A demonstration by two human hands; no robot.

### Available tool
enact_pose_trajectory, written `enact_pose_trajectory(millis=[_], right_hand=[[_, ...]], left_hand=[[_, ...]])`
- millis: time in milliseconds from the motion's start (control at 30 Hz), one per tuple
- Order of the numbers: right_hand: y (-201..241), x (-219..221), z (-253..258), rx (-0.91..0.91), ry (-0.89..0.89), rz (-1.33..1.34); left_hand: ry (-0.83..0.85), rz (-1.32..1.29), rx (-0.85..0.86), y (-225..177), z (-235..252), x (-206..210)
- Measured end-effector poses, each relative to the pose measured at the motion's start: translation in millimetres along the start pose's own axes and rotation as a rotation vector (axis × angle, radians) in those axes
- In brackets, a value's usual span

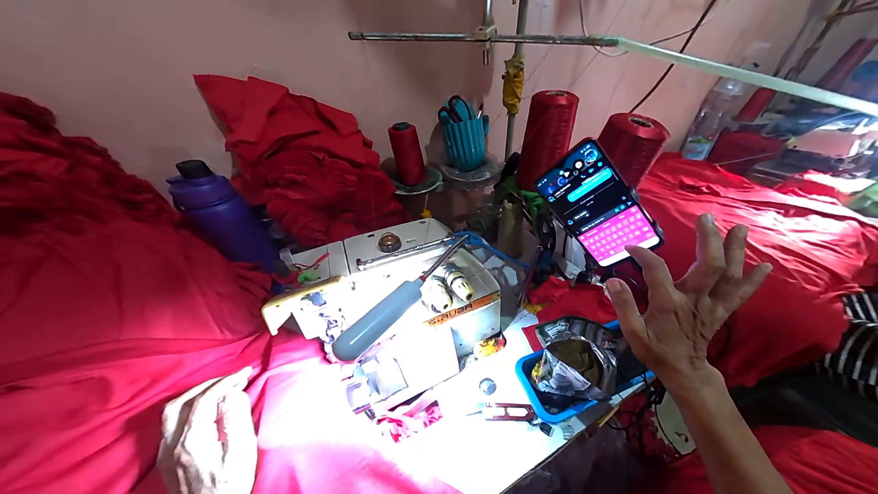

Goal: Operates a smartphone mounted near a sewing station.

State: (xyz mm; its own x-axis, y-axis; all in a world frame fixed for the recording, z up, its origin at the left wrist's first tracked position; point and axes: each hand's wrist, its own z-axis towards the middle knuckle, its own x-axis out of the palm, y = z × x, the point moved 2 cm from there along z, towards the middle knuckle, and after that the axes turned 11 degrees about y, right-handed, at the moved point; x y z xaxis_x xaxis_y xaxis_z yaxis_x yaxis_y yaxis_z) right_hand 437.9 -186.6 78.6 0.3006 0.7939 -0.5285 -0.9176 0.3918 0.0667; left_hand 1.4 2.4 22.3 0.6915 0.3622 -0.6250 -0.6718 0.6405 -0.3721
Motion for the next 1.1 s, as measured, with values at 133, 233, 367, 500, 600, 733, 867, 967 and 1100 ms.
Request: enact_pose_trajectory(millis=[133,233,367,500,600,733,867,967,1100], right_hand=[[-1,0,-1,0.002,-0.002,0.001],[0,0,-1,-0.005,-0.004,-0.001],[0,2,-1,-0.015,-0.010,-0.005],[1,3,-3,-0.017,0.002,-0.001],[1,2,-3,-0.013,0.007,0.005],[0,2,-2,-0.009,-0.003,0.005],[0,3,-2,-0.005,-0.001,0.001],[-1,4,-2,0.007,0.011,0.000],[1,0,0,0.010,0.003,0.002]], left_hand=[[0.000,-0.001,0.000,0,0,0],[0.004,-0.002,0.002,-1,0,-1],[-0.006,0.002,0.020,8,-2,2],[-0.016,-0.001,0.023,17,-4,6],[0.006,0.001,0.000,-2,-1,-1],[0.001,0.003,0.009,-3,0,-1],[-0.005,-0.001,0.019,0,0,0],[-0.009,0.004,0.022,0,0,0],[-0.013,0.006,0.016,-1,0,0]])
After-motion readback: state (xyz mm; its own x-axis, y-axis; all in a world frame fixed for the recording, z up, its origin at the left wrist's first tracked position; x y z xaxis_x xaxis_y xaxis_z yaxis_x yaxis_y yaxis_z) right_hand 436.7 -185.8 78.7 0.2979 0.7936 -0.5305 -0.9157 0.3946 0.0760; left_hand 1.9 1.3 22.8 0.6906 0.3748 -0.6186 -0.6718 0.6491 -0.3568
